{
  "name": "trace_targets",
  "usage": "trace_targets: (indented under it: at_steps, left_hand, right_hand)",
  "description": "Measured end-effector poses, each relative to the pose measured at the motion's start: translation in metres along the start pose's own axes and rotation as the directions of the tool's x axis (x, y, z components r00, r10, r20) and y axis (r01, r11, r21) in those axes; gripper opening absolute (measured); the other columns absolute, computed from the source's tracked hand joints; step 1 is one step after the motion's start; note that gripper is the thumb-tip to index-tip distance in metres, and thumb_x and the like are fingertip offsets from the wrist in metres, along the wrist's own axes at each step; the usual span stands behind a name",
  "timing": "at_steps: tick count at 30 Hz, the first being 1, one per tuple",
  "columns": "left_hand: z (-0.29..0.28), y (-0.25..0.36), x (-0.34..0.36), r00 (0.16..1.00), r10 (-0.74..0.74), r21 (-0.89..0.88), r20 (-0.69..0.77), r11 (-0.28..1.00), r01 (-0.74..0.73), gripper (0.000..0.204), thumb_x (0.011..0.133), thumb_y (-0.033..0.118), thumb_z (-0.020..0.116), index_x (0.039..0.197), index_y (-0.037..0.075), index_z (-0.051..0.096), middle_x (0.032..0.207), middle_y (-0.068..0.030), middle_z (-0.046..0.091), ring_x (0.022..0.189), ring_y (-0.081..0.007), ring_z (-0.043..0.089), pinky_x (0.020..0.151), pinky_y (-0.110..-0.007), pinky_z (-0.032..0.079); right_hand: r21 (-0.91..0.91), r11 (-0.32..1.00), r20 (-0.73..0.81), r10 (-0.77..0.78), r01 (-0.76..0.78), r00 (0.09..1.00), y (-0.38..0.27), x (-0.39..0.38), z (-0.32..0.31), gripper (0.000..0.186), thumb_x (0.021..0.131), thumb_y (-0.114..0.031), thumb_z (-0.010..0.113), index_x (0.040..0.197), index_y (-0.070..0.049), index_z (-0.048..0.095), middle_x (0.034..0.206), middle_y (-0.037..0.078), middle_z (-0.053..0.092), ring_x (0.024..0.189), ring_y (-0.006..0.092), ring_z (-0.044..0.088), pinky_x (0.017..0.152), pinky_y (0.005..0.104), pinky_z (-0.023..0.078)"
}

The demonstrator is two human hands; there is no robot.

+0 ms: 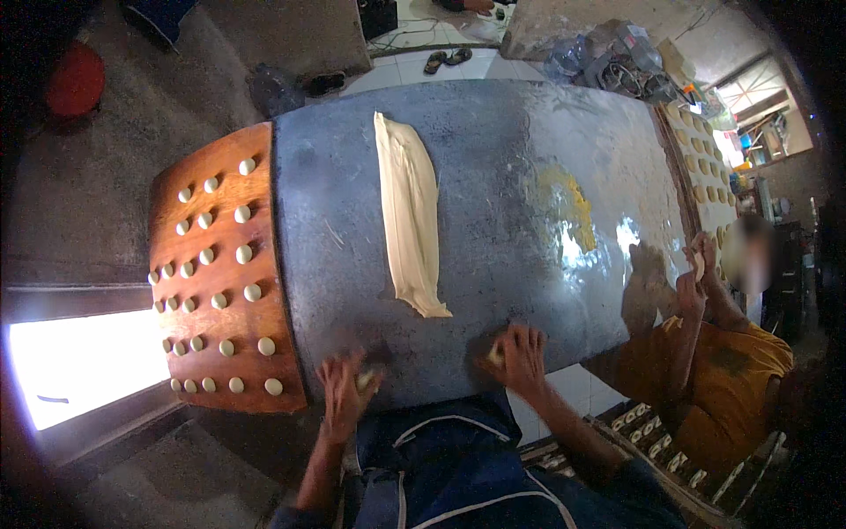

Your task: The person tears small pieces from a long strip of dough, rolls them into balls, and places them on a wooden board. Later, the person shapes the dough balls into rings and places them on a floured tray. Another person works alongside, also shaping dough.

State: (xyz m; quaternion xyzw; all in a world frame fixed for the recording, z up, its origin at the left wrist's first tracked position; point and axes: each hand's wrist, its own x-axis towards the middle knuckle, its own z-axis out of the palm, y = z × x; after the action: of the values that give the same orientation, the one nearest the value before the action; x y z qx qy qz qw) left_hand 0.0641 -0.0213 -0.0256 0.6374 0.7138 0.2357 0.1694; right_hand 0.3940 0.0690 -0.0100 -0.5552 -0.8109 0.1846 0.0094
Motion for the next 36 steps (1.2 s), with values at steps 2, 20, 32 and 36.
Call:
trace_targets:
  at_steps: [2,20,32,36]
  left_hand:
    - [0.019,0.014,0.050,0.980,-0.120,-0.017,-0.158,0.993,0.119,0.033,0.086,0.008,0.077,0.111,0.001,0.058,0.101,-0.0193,0.061,0.099,-0.0370,0.057,0.086,-0.046,0.042]
    - [0.041,-0.037,0.035,0.971,0.146,0.078,-0.189,0.988,-0.134,0.023,0.091,-0.006,0.063,0.105,-0.005,0.046,0.091,-0.0201,0.048,0.078,-0.0353,0.050,0.068,-0.049,0.042]
    - [0.037,-0.011,0.027,0.966,-0.161,-0.137,-0.200,0.981,0.135,0.012,0.094,0.003,0.063,0.099,0.003,0.052,0.097,-0.0149,0.055,0.082,-0.0302,0.055,0.075,-0.041,0.047]
    - [-0.023,-0.018,0.020,0.980,0.192,-0.013,-0.060,0.981,-0.193,0.022,0.083,0.003,0.072,0.103,0.003,0.062,0.109,-0.0143,0.057,0.101,-0.0350,0.058,0.085,-0.046,0.050]
  right_hand:
    - [-0.027,0.985,-0.493,-0.163,0.172,0.855,-0.014,0.068,0.010,0.033,0.089,-0.029,0.075,0.098,0.000,0.060,0.104,0.020,0.054,0.102,0.0376,0.053,0.087,0.0467,0.040]
    - [0.132,0.979,-0.247,-0.118,0.154,0.962,0.049,0.037,0.035,0.022,0.091,-0.017,0.067,0.101,-0.003,0.053,0.091,0.018,0.054,0.086,0.0368,0.055,0.078,0.0493,0.044]
    - [0.104,0.987,-0.437,-0.068,0.126,0.897,0.019,0.044,0.052,0.026,0.093,-0.021,0.062,0.108,0.000,0.059,0.104,0.023,0.061,0.091,0.0402,0.061,0.080,0.0532,0.049]
    - [0.141,0.984,-0.252,-0.074,0.112,0.965,0.036,-0.010,0.062,0.021,0.096,-0.019,0.062,0.094,0.000,0.054,0.093,0.019,0.054,0.086,0.0389,0.053,0.079,0.0504,0.041]
